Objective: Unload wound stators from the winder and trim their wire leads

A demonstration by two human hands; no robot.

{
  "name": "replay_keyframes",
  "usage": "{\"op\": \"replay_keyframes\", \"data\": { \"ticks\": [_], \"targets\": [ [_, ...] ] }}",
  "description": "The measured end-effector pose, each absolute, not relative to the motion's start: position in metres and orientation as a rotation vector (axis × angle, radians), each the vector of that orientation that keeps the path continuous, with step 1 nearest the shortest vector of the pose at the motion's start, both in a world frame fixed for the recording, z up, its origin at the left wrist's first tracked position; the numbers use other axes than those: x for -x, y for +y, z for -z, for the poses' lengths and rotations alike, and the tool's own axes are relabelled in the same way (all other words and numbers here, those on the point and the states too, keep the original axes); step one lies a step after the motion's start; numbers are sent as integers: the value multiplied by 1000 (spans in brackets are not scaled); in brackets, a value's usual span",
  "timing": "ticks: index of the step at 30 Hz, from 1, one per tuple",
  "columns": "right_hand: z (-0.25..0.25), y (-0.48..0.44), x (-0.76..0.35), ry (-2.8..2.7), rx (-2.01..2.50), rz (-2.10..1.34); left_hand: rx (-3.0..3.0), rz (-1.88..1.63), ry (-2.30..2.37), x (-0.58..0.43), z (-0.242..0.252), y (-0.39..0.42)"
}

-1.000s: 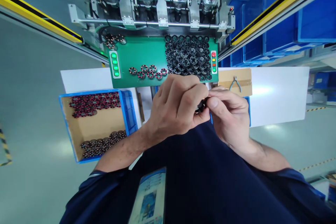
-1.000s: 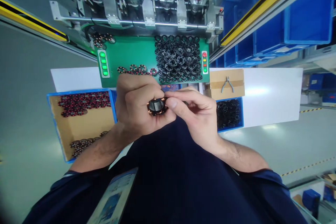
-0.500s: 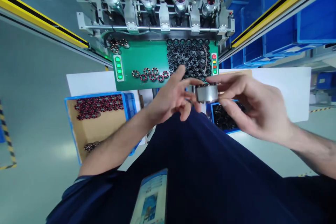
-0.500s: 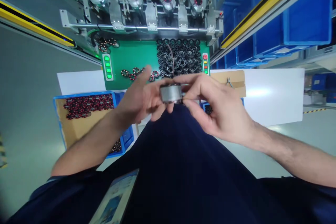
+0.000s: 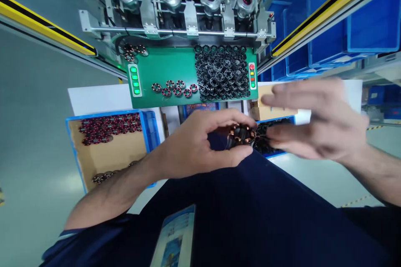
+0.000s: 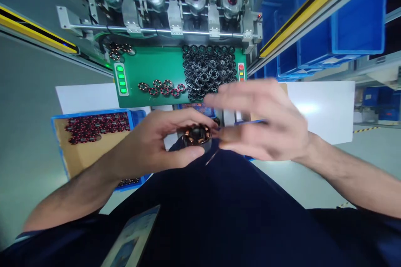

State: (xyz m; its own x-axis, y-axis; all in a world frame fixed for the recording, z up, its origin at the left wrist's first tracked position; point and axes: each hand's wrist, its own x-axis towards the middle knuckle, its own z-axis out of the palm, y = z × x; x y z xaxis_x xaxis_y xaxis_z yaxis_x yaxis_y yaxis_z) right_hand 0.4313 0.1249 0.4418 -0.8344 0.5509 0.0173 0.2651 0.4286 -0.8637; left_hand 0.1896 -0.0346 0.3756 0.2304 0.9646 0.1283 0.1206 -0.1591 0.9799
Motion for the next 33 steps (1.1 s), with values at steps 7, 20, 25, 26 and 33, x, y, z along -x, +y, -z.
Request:
{"op": "replay_keyframes", "data": {
  "ticks": [7, 20, 25, 26, 33],
  "targets": [
    [-428, 118, -433, -1971, 923, -2492, -2044, -1367, 1361, -195, -377, -41],
    [-460, 127, -437, -2574, 731, -1544, -1865, -1277, 1359, -201, -372, -31],
    [-440, 137, -439, -2064, 958, -2433, -2242, -1430, 1470, -202, -367, -38],
    [-434, 135, -438, -2010, 989, -2559, -2321, -1480, 1459, -202, -368, -37],
    [-445, 112, -437, -2547, 850, -1807, -2053, -1330, 1370, -207, -377, -32]
  ]
}}
